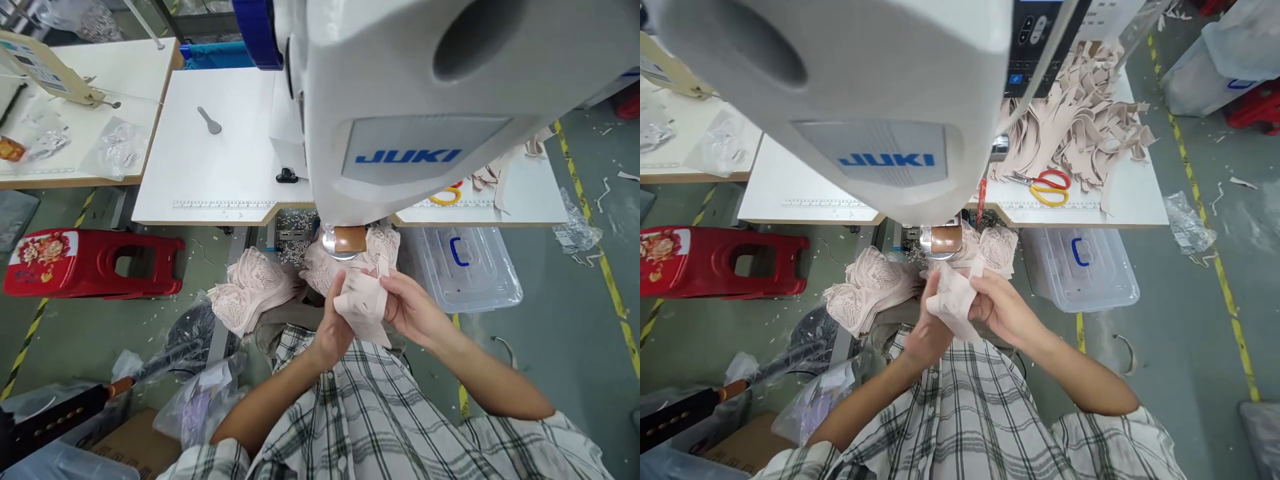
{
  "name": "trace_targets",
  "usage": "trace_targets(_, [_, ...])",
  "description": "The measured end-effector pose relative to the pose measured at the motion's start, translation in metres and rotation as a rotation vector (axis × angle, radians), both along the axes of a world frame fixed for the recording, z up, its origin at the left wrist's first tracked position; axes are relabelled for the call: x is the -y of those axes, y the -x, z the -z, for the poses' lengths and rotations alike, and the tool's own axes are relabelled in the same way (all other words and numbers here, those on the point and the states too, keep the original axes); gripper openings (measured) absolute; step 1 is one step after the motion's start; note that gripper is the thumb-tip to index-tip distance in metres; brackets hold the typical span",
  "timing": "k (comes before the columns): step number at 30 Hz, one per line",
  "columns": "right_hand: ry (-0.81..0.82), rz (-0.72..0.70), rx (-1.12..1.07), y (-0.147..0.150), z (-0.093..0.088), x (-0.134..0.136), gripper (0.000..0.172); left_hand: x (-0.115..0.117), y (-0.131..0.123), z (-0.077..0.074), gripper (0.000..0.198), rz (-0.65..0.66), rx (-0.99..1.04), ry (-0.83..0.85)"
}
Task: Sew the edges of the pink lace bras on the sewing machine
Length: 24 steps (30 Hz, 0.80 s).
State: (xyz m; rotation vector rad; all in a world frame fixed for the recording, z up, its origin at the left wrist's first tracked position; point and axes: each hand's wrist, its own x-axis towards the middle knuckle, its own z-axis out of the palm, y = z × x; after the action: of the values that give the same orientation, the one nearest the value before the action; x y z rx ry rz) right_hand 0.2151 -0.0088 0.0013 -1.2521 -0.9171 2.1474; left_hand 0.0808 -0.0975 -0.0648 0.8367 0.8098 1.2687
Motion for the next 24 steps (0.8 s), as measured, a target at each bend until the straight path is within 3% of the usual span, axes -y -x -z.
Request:
trace_targets(2, [-0.102, -0.08, 0.003, -0.001, -0.01, -0.003, 0.036, -0.003, 0.012, -0.011, 0.103, -0.084, -0.251, -0.298])
trace_targets(4, [-0.346, -0.103, 0.102, 0.0, -0.017, -0.015, 0.032, -0.013, 0.027, -0.022, 0.101, -0.15, -0.561, -0.513])
trace_targets(6, [-0.684, -0.059, 0.31, 0.003, -0.017, -0.034, 0.023, -0.028, 0.039, -0.031, 0.097, -0.185, -0.863, -0.55])
trace_targets(8, [-0.921, 0.013, 0.498, 0.009, -0.011, -0.053, 0.016, -0.044, 0.047, -0.038, 0.09, -0.158, -1.089, -0.464])
trace_targets(10, [-0.938, 0.054, 0.509, 0.015, -0.002, -0.068, 0.011, -0.055, 0.051, -0.044, 0.08, -0.085, -1.218, -0.35])
trace_targets(13, [-0.715, 0.038, 0.316, 0.02, 0.009, -0.082, 0.017, -0.062, 0.053, -0.05, 0.066, -0.002, -1.264, -0.273])
trace_targets(15, [-0.661, 0.032, 0.264, 0.021, 0.012, -0.088, 0.019, -0.062, 0.054, -0.053, 0.06, 0.024, -1.282, -0.238])
trace_targets(21, [-1.023, 0.051, 0.436, 0.03, 0.014, -0.111, 0.022, -0.066, 0.056, -0.061, 0.056, 0.025, -1.408, -0.269])
trace_targets(24, [-1.109, -0.009, 0.472, 0.033, 0.014, -0.12, 0.019, -0.069, 0.056, -0.065, 0.058, 0.013, -1.411, -0.28])
